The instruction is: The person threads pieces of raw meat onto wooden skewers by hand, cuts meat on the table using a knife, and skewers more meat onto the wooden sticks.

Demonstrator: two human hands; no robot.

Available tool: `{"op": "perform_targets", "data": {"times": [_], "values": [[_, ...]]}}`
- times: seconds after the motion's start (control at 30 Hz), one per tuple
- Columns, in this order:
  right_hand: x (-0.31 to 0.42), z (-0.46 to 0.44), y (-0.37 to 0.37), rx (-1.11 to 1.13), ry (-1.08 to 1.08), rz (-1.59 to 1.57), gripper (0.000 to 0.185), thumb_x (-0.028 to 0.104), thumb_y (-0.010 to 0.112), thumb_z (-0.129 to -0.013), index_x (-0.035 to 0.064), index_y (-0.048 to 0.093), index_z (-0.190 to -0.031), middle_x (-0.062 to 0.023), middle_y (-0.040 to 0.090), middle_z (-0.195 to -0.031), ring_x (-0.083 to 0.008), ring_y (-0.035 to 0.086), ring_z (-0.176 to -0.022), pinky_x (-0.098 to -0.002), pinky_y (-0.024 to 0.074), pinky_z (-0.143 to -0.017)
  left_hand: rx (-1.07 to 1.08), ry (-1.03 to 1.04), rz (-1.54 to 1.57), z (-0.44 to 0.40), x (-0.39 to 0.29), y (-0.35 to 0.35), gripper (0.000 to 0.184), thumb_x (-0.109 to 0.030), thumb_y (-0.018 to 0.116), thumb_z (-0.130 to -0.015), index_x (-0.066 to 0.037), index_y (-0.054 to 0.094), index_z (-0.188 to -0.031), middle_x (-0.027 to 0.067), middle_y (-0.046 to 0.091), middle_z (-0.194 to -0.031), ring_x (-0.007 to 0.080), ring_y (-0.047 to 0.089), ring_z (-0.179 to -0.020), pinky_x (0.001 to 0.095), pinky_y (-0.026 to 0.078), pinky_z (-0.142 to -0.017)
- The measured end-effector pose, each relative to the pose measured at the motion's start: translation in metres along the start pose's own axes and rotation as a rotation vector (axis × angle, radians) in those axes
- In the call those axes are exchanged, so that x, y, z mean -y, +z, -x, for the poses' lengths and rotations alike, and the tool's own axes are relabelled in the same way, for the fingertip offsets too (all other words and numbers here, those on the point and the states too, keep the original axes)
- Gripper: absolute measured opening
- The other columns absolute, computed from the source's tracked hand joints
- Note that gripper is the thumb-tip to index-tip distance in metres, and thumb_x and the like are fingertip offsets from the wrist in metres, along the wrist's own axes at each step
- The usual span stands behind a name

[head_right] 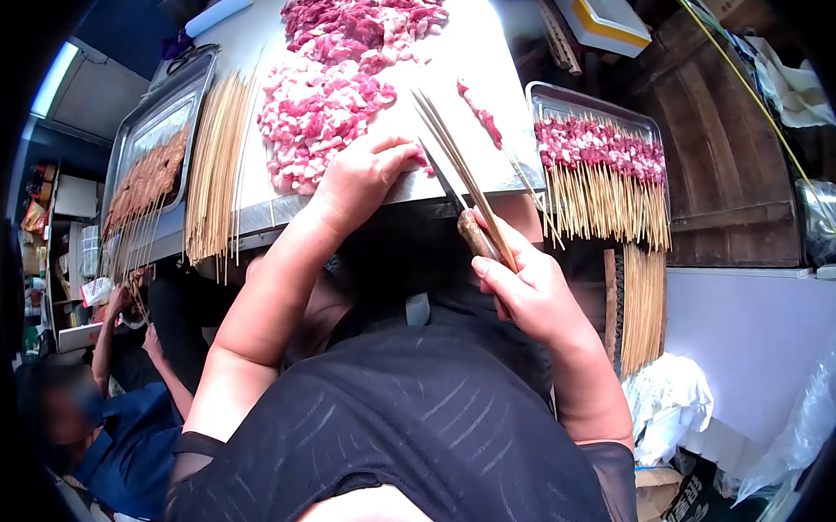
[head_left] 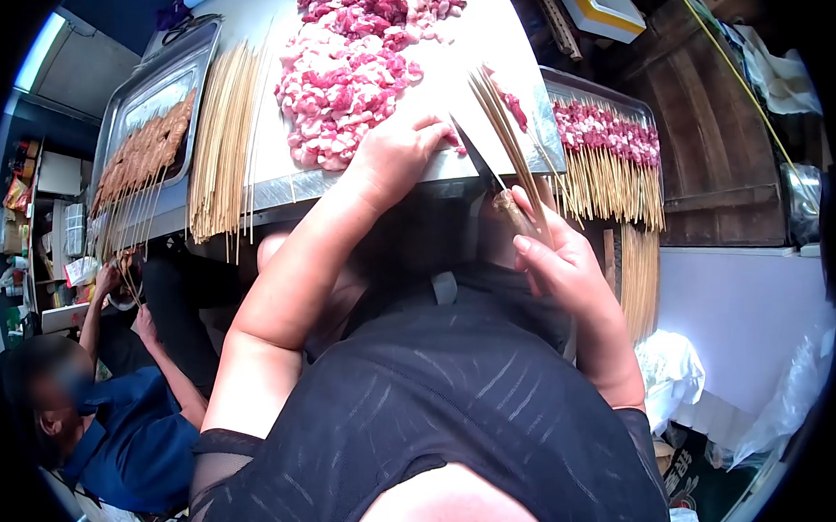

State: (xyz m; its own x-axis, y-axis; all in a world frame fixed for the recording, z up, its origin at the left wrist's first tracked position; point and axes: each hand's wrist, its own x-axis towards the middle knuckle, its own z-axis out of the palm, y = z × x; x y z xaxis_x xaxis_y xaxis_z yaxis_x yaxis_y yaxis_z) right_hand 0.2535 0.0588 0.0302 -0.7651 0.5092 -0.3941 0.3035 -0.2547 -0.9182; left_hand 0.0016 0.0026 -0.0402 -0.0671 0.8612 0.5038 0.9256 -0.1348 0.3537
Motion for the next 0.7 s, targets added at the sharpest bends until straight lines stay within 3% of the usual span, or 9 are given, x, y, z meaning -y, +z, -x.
{"op": "perform_targets", "data": {"times": [0.4, 0.7], "values": [[0.022, -0.003, 0.006, 0.015, 0.13, 0.159, 0.045, 0.013, 0.052, -0.088, 0.0117, 0.044, -0.133, 0.0013, 0.049, -0.066, -0.0038, 0.044, -0.049, -0.0191, 0.0373, -0.042, -0.003, 0.122, -0.165, -0.001, 0.002, 0.001, 0.02, -0.005, 0.057, -0.074, -0.003, 0.063, -0.093, 0.008, 0.061, -0.098, 0.0232, 0.057, -0.095, 0.0327, 0.049, -0.082], [0.021, -0.054, 0.007, 0.047, 0.057, 0.3, 0.042, 0.017, 0.051, -0.088, 0.01, 0.048, -0.13, 0.0004, 0.046, -0.059, -0.0069, 0.043, -0.046, -0.0233, 0.0389, -0.042, 0.016, 0.075, -0.063, 0.001, -0.003, 0.005, 0.023, -0.004, 0.056, -0.073, -0.002, 0.063, -0.095, 0.0086, 0.061, -0.1, 0.024, 0.057, -0.094, 0.0331, 0.047, -0.083]]}}
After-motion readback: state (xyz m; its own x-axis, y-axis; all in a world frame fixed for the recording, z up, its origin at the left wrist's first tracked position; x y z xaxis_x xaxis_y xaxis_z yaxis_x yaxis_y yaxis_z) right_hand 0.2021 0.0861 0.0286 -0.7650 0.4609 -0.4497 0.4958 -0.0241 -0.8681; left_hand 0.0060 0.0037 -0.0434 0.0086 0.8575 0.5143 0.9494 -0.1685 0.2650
